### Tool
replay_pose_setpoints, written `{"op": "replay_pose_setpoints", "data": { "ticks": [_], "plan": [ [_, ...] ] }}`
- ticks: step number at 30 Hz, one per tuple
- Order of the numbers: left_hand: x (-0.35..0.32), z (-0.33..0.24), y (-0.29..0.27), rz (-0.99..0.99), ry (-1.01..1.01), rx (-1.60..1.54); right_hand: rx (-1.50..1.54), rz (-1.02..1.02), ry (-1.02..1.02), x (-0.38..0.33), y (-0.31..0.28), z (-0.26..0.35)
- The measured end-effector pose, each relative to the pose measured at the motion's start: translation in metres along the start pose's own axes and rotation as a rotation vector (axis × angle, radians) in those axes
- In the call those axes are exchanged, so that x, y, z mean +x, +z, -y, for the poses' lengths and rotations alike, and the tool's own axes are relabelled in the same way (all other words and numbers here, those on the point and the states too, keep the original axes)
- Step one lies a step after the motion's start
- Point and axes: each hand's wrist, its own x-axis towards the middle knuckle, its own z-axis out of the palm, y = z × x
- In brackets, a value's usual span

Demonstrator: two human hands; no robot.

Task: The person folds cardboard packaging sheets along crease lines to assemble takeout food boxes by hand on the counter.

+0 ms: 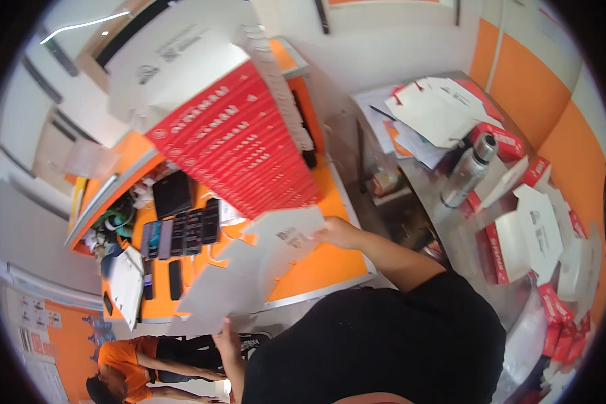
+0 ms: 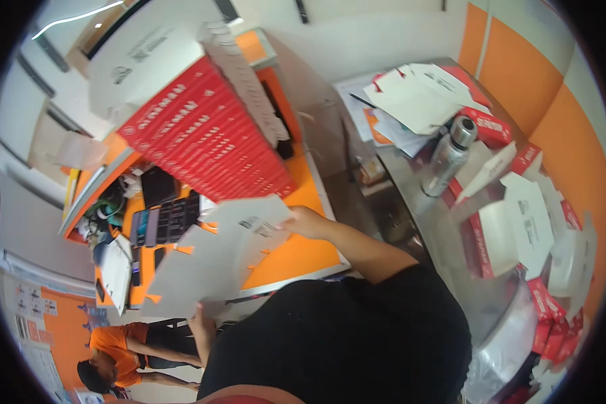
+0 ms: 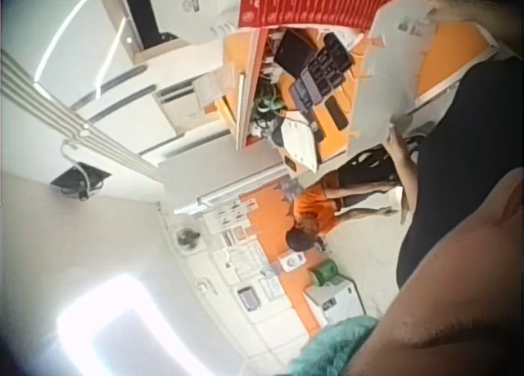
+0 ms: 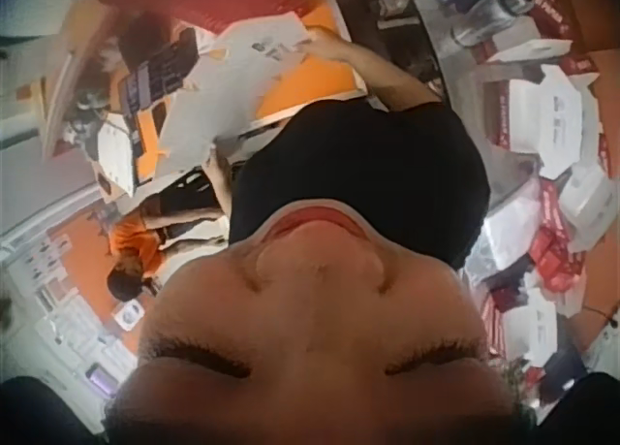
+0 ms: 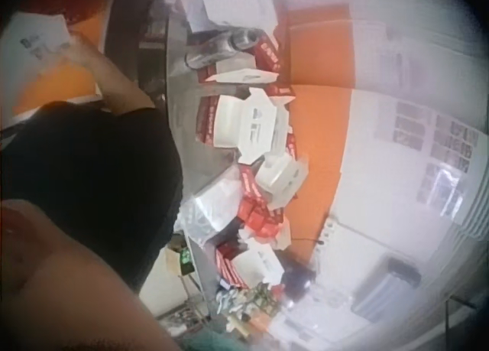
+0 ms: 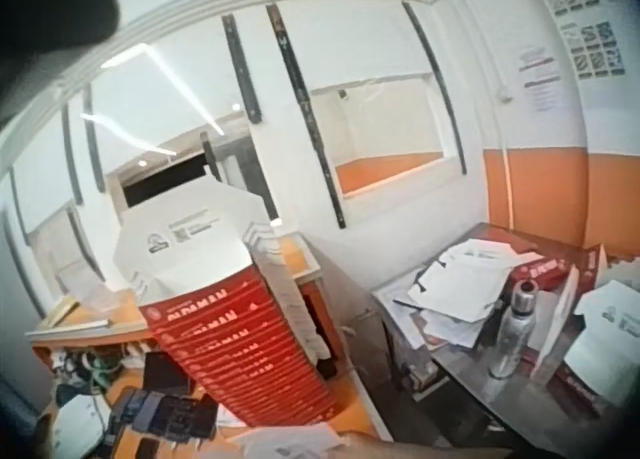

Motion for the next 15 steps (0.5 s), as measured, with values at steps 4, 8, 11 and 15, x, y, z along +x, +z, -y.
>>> {"op": "replay_pose_setpoints", "data": {
  "ticks": [4,8,11,15],
  "plan": [
    [-0.007,-0.024,0.002,0.005,0.056,0.208,-0.35,0.115,-0.016,0.001,-0.045,0.021],
    [0.001,-0.022,-0.03,-0.09,0.176,0.324,-0.573,-0.643,-0.045,-0.007,-0.157,0.007],
    [-0.013,-0.052,-0.041,-0.043,0.262,0.357,-1.154,-0.924,0.123,-0.011,-0.233,0.014],
    [-0.025,-0.082,-0.043,-0.213,0.239,0.347,-1.604,-1.036,0.393,-0.006,-0.312,-0.044]
  ]
}}
